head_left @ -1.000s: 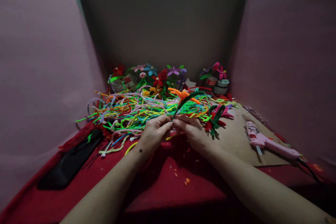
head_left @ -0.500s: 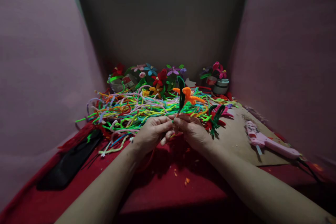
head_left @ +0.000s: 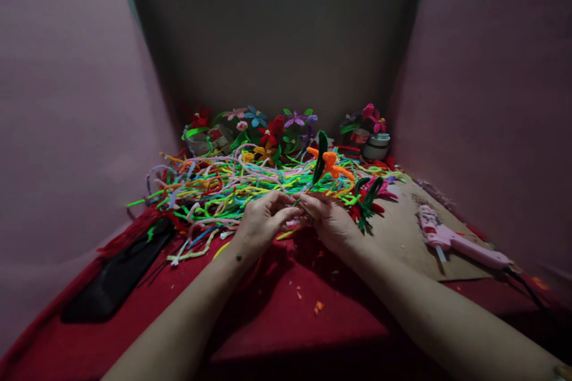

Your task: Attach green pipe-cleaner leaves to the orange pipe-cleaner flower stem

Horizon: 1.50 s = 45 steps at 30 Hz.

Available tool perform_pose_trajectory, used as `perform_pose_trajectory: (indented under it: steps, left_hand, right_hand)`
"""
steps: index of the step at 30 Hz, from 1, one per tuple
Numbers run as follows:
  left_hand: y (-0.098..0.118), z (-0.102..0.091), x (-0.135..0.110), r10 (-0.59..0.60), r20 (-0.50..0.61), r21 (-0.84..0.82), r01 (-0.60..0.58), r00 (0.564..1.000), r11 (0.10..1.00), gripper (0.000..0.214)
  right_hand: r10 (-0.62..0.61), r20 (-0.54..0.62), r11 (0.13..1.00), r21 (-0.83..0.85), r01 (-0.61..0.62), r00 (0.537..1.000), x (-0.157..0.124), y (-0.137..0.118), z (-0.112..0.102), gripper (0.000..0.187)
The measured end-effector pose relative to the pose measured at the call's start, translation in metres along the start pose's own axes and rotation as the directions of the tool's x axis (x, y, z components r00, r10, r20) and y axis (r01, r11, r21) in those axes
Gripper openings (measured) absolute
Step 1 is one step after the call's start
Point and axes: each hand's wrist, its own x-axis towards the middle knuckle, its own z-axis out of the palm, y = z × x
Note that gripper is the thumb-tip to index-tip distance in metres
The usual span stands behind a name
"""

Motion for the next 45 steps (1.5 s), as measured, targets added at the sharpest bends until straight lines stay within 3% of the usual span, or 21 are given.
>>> perform_pose_trajectory:
  steps: [3,6,10,13,16,21,27,33,36,39,42,45]
  left_hand:
    - [-0.007,0.003,-0.003,0.096,-0.055,0.17,-0.085,0.994,0.982,0.015]
    - [-0.013,0.007,-0.005,0.118,-0.071,0.198,-0.102,0.99,0.975,0.014]
    - [-0.015,0.01,-0.004,0.021,-0.047,-0.039,-0.023,0.999,0.999,0.014]
    - [-0.01,0.009,-0.003,-0.089,0.062,-0.262,0.102,0.994,0.96,0.016]
    - [-0.006,0.007,-0.002,-0.118,0.165,-0.401,0.176,0.979,0.899,0.019]
    - [-0.007,0.002,0.0,-0.102,0.296,-0.525,0.251,0.95,0.813,0.02]
    - [-0.001,-0.004,0.0,-0.128,0.43,-0.616,0.394,0.894,0.682,0.016]
    - [0.003,-0.005,-0.003,-0.143,0.43,-0.665,0.42,0.891,0.618,0.02]
    - [0.001,-0.006,-0.002,-0.114,0.464,-0.62,0.414,0.879,0.667,0.02]
    - [-0.001,-0.003,-0.001,-0.103,0.423,-0.481,0.319,0.9,0.817,0.02]
    - [-0.004,0.002,-0.001,-0.055,0.229,-0.216,0.106,0.972,0.971,0.023]
    - [-0.009,0.006,-0.003,0.073,0.054,0.075,-0.077,0.996,0.994,0.017]
  right_hand:
    - [-0.019,-0.024,0.999,-0.039,0.018,1.0,0.0,0.002,0.0,0.019]
    - [-0.051,-0.005,0.994,-0.101,0.05,0.999,0.0,0.004,-0.001,0.02]
    - [-0.114,0.059,0.964,-0.235,0.125,0.992,-0.001,0.004,-0.003,0.019]
    - [-0.115,0.141,0.961,-0.234,0.146,0.983,-0.002,0.002,-0.004,0.018]
    - [-0.127,0.17,0.961,-0.224,0.164,0.977,-0.004,-0.001,-0.005,0.02]
    - [-0.094,0.185,0.937,-0.316,0.15,0.978,-0.005,-0.006,-0.005,0.022]
    - [-0.256,0.202,0.826,-0.463,0.323,0.945,-0.002,-0.01,-0.003,0.017]
    - [-0.292,0.313,0.767,-0.488,0.417,0.904,-0.005,-0.014,-0.001,0.019]
    - [-0.237,0.261,0.837,-0.434,0.333,0.936,-0.005,-0.009,-0.003,0.016]
    - [-0.192,0.19,0.912,-0.328,0.246,0.963,-0.002,-0.003,-0.006,0.017]
    - [-0.19,0.093,0.921,-0.326,0.21,0.977,-0.001,-0.001,-0.006,0.019]
    - [-0.166,0.018,0.923,-0.348,0.162,0.986,-0.002,-0.003,-0.004,0.019]
